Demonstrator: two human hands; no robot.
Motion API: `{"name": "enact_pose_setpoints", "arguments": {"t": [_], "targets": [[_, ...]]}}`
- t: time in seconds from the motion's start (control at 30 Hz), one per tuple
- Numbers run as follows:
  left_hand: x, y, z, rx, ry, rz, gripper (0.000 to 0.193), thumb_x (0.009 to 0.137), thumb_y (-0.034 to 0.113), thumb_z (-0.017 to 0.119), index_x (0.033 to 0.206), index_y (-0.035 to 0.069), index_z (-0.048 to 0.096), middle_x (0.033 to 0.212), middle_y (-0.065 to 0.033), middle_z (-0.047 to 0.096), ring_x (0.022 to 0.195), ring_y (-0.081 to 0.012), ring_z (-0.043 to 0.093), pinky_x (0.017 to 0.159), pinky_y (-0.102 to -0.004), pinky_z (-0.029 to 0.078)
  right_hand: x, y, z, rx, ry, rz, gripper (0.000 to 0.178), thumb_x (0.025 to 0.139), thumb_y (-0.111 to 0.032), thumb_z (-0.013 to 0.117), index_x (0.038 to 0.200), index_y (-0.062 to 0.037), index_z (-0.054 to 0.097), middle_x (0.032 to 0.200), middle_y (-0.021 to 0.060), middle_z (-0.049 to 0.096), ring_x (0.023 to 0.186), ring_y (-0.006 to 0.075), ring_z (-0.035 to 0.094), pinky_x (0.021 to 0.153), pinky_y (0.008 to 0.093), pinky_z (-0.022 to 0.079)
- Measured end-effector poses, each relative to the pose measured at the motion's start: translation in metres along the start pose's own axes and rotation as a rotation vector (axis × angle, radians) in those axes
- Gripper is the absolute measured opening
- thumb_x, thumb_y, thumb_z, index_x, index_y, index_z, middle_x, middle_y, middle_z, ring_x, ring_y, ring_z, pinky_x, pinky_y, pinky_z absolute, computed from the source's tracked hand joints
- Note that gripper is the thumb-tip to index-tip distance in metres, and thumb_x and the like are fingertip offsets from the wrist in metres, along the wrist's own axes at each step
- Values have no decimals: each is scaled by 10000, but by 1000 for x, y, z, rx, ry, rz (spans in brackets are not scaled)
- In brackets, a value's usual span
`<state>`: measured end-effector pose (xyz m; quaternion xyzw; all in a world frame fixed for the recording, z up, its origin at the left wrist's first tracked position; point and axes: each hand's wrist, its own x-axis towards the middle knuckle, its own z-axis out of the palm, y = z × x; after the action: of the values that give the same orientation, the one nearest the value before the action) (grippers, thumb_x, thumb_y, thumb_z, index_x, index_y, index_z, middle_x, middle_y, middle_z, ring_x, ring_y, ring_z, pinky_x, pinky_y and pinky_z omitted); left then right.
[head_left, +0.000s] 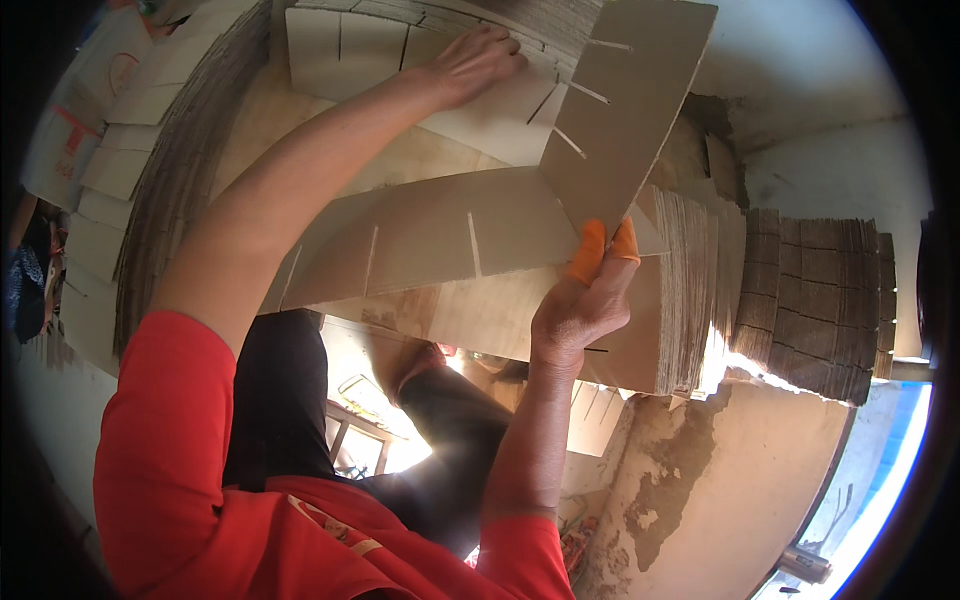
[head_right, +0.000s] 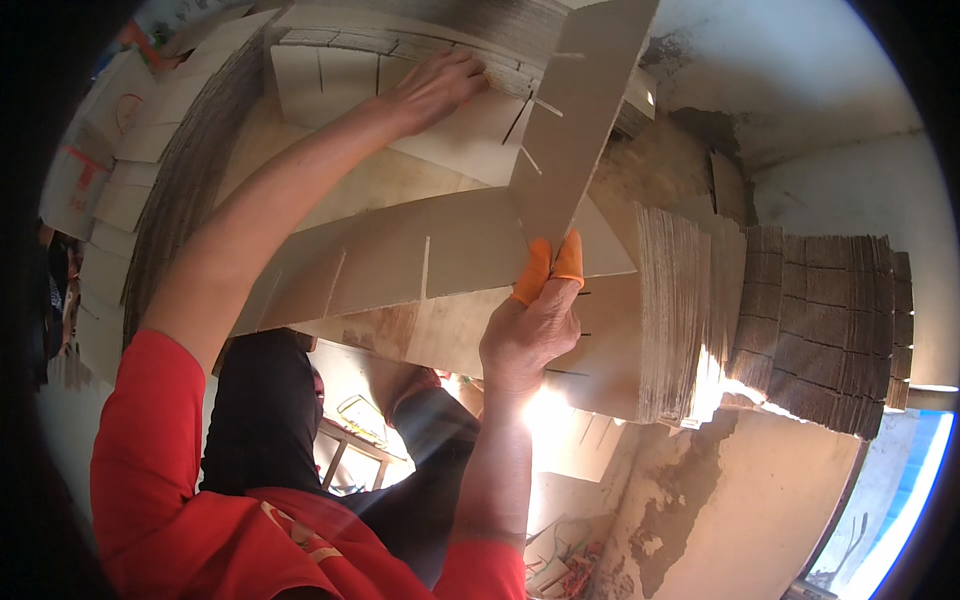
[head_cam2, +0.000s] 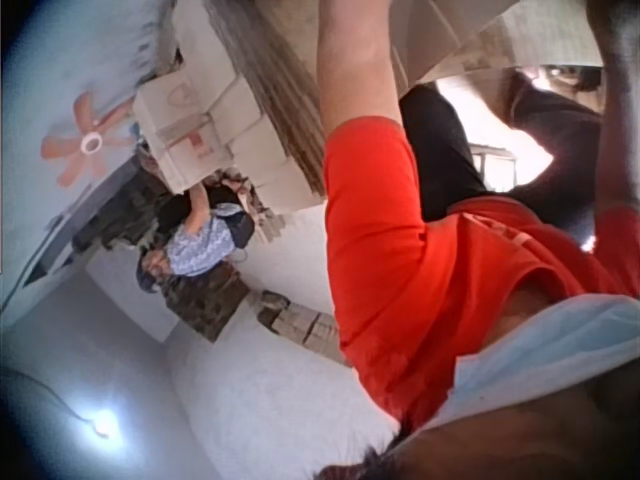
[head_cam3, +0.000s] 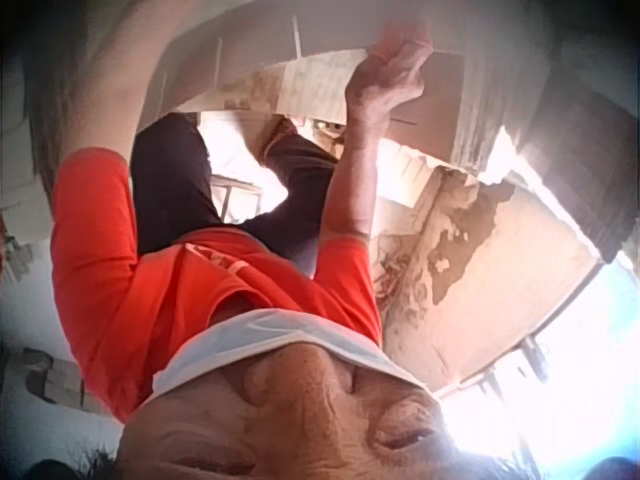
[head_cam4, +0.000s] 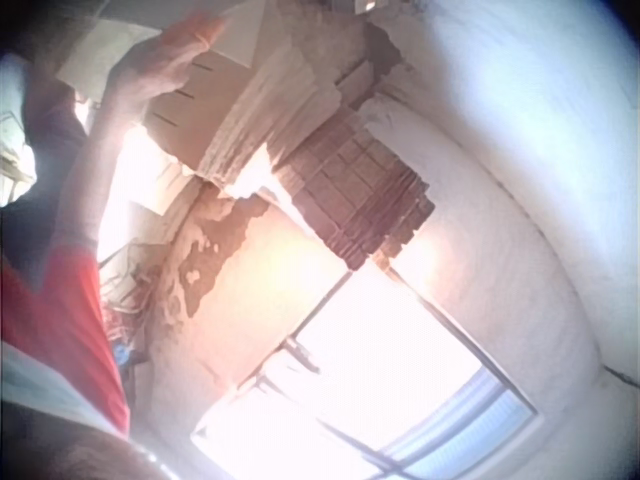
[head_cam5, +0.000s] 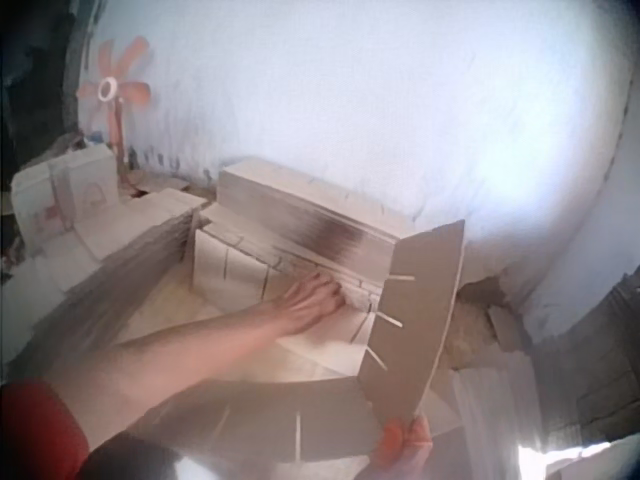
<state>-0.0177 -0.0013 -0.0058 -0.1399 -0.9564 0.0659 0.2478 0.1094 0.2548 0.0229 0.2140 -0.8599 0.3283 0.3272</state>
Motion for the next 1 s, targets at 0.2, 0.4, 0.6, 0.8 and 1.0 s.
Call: {"name": "enact_pose_setpoints", "arguments": {"t": [0.2, 0.4, 0.6, 0.8, 1.0], "targets": [[-19, 14, -18, -39, 192, 116, 177, 710, 16, 574, 876, 59, 617, 888, -59, 561, 898, -208, 526, 831, -338, 448, 1, 1, 0, 17, 28, -101, 394, 873, 67, 551, 1256, 51, 463, 1122, 200, 625, 708, 254, 676, 536, 288, 520], [-24, 29, -29, -225, 228, 156, 101, 686, 4, 599, 775, 47, 575, 730, -36, 554, 771, -200, 548, 658, -328, 498, 2, -4, 0, 47, 30, -11, 313, 904, 5, 555, 1213, 35, 522, 1034, 145, 654, 677, 151, 612, 565, 243, 495], [-32, 38, -42, -352, 240, 161, 115, 662, -10, 617, 721, 43, 533, 714, -63, 543, 731, -225, 548, 587, -351, 495, 2, -5, -7, 18, -20, 5, 355, 880, 38, 559, 1230, 47, 498, 1024, 167, 659, 698, 194, 650, 555, 269, 511], [-35, 48, -44, -388, 319, 164, 126, 656, -14, 620, 723, 44, 530, 697, -55, 546, 696, -233, 553, 551, -355, 484, 6, -5, -10, 0, 37, -132, 390, 855, 85, 552, 1237, 63, 477, 1049, 202, 652, 743, 246, 689, 564, 291, 541], [-34, 71, -79, -582, 353, 182, 141, 643, -36, 615, 749, 39, 560, 695, -50, 537, 695, -219, 550, 525, -342, 462, 0, 9, 3, -40, 13, -102, 327, 832, 118, 531, 1154, 74, 498, 1049, 220, 643, 758, 281, 684, 586, 311, 555]]}}
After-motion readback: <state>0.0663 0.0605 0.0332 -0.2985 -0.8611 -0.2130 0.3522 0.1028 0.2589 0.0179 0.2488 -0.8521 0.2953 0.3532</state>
